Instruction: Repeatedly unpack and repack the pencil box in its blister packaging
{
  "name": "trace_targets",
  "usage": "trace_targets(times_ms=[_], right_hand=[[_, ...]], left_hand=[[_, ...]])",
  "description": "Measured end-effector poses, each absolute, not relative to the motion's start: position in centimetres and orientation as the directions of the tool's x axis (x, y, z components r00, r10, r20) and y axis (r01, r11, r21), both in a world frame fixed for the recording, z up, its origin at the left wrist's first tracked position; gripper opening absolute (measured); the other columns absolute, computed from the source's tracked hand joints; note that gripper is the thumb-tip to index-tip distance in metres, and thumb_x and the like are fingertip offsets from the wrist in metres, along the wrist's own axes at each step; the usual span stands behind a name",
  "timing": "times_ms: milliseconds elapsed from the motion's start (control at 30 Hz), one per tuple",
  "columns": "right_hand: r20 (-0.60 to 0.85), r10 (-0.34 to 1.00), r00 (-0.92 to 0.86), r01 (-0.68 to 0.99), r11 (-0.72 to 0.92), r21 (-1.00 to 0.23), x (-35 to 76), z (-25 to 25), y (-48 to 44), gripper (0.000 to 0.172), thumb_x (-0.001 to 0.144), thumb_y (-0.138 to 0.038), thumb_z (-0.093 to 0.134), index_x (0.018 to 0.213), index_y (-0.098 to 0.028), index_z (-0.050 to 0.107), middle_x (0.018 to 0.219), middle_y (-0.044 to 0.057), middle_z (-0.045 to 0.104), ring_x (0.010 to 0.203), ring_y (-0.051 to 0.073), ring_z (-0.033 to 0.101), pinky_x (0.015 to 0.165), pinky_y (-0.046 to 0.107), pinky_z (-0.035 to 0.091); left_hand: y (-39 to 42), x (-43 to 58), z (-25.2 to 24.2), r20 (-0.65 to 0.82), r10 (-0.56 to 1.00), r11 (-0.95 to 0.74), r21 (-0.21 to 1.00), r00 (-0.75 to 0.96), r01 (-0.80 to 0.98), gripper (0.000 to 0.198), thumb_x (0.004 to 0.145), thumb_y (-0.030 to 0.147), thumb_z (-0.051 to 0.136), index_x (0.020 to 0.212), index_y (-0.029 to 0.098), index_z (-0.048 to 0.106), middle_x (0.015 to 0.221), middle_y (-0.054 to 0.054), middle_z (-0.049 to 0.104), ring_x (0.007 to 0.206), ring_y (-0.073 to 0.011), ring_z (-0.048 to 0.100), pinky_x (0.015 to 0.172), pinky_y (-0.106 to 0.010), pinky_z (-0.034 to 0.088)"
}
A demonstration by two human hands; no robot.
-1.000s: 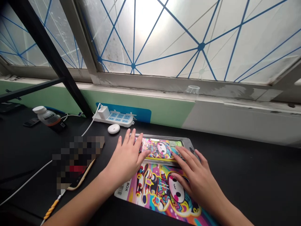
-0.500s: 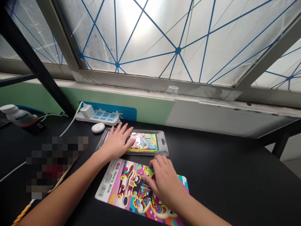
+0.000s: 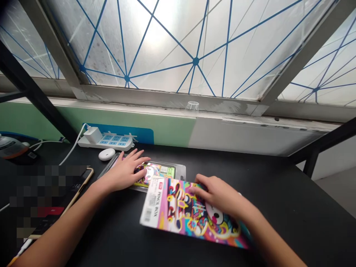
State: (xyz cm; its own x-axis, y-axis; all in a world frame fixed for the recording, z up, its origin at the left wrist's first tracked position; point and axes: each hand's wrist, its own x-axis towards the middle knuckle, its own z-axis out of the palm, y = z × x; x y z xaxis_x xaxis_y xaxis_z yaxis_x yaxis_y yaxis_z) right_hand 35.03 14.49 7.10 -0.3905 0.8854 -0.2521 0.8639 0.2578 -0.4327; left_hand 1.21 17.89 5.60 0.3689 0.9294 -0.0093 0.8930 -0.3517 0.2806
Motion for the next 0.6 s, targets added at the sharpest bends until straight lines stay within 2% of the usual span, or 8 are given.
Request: trace_targets(times_ms=[67,133,267,333,433,533,600], right_hand=[[-0.316,0.87,-0.379,0.865,0.211,-0.455,37.6,7.0,16.4,0.05,0.095,-0.067,0.04,0.073,-0.024,0.056,0.069,0.0,0.063,0.063,0.019,0.057,0.057,0.03,0.038],[-0.317,0.884,-0.343,0.871,0.173,-0.459,39.2,6.4,17.7,0.052,0.094,-0.067,0.04,0.073,-0.024,0.059,0.073,0.001,0.065,0.068,0.02,0.059,0.06,0.03,0.042],[-0.124,0.954,-0.273,0.846,0.177,-0.503,38.7,5.5,18.0,0.045,0.09,-0.064,0.051,0.101,-0.023,0.066,0.104,0.007,0.07,0.093,0.026,0.064,0.079,0.035,0.048],[-0.05,0.965,-0.257,0.811,0.187,-0.555,37.0,5.1,17.4,0.044,0.092,-0.061,0.051,0.11,-0.023,0.064,0.11,0.008,0.069,0.096,0.025,0.063,0.083,0.036,0.048],[-0.027,0.965,-0.262,0.769,0.191,-0.61,34.5,4.9,16.5,0.04,0.098,-0.056,0.04,0.099,-0.023,0.064,0.094,0.004,0.07,0.083,0.021,0.063,0.073,0.033,0.047],[-0.052,0.946,-0.319,0.781,0.232,-0.58,33.7,4.7,16.2,0.044,0.099,-0.055,0.039,0.08,-0.022,0.062,0.079,0.002,0.067,0.072,0.019,0.059,0.065,0.031,0.043],[-0.079,0.939,-0.334,0.8,0.238,-0.55,34.3,4.5,16.5,0.046,0.099,-0.055,0.039,0.076,-0.022,0.062,0.075,0.001,0.066,0.069,0.019,0.057,0.064,0.031,0.041]], left_hand=[[17.5,2.0,5.7,0.03,0.936,-0.345,0.272,0.35,0.898,0.042,0.102,0.043,0.034,0.132,0.028,0.059,0.155,-0.009,0.044,0.148,-0.0321,0.03,0.115,-0.069,0.013],[17.0,3.1,5.5,0.075,0.928,-0.371,0.266,0.365,0.89,0.043,0.103,0.045,0.033,0.133,0.026,0.057,0.155,-0.01,0.045,0.147,-0.0304,0.033,0.116,-0.068,0.015],[16.2,4.3,5.0,0.078,0.869,-0.49,0.286,0.489,0.824,0.054,0.101,0.056,0.037,0.145,0.027,0.046,0.158,-0.009,0.041,0.148,-0.0299,0.031,0.117,-0.061,0.023],[16.1,4.4,4.9,0.068,0.849,-0.519,0.298,0.525,0.801,0.058,0.098,0.06,0.04,0.147,0.028,0.044,0.158,-0.008,0.041,0.148,-0.0307,0.03,0.117,-0.058,0.025],[16.3,4.1,4.9,0.059,0.838,-0.533,0.305,0.543,0.789,0.063,0.096,0.062,0.044,0.149,0.028,0.042,0.158,-0.008,0.041,0.149,-0.0316,0.029,0.117,-0.055,0.026],[16.4,3.8,5.1,0.055,0.828,-0.546,0.305,0.557,0.781,0.064,0.095,0.062,0.045,0.15,0.029,0.042,0.157,-0.008,0.041,0.148,-0.0316,0.029,0.117,-0.054,0.026],[16.4,3.8,5.2,0.057,0.82,-0.558,0.302,0.569,0.773,0.064,0.095,0.062,0.046,0.149,0.029,0.042,0.157,-0.007,0.042,0.148,-0.0314,0.03,0.117,-0.053,0.026]])
